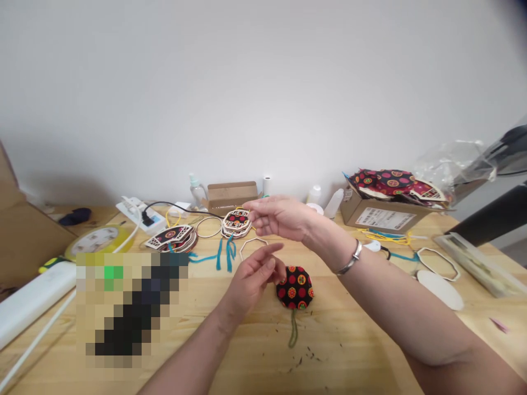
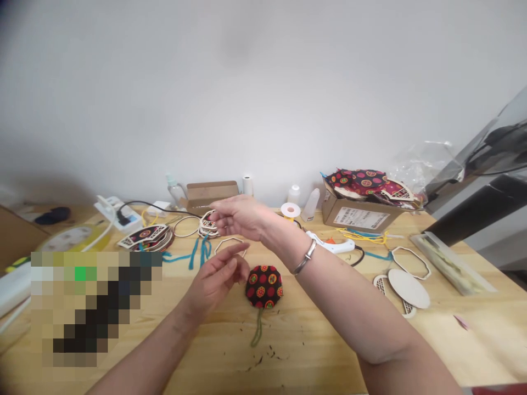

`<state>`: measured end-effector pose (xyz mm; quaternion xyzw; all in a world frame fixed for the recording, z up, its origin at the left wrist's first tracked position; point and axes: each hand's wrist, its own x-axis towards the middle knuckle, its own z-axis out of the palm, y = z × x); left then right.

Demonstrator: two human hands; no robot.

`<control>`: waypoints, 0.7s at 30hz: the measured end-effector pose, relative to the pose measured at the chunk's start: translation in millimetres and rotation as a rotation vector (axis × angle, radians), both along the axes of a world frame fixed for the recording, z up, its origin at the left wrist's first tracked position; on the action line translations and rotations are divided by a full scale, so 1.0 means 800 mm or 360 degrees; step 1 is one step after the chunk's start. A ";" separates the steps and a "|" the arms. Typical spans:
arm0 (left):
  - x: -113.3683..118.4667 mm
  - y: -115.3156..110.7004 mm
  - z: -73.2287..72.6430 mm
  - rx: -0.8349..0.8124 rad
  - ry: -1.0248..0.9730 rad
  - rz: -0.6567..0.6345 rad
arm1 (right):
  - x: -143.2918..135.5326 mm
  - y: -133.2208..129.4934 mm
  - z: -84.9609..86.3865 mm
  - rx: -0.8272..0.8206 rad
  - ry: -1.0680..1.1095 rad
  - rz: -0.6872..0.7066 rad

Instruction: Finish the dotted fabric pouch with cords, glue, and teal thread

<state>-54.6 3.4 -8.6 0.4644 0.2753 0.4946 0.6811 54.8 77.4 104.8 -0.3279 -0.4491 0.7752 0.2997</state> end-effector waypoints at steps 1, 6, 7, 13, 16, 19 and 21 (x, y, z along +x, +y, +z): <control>0.000 0.001 -0.002 -0.0022 -0.0041 0.0024 | -0.001 0.004 0.005 0.0008 0.0010 -0.0015; -0.002 0.004 -0.005 -0.0068 -0.0109 0.0110 | -0.007 0.036 0.024 0.0047 0.0026 -0.0079; -0.003 0.004 -0.005 -0.0071 -0.0099 0.0120 | -0.009 0.043 0.027 0.0046 0.0020 -0.0112; -0.005 0.003 -0.002 -0.0083 -0.0059 0.0138 | -0.007 0.077 0.049 0.0120 0.0075 -0.0242; -0.005 0.001 -0.002 -0.0083 -0.0068 0.0117 | 0.005 0.077 0.069 0.0291 0.0161 -0.0314; -0.004 0.001 -0.002 -0.0103 -0.0083 0.0089 | 0.022 0.066 0.095 0.0498 0.0151 -0.0437; -0.004 0.001 -0.001 -0.0121 -0.0070 0.0091 | 0.036 0.053 0.113 0.0658 0.0114 -0.0575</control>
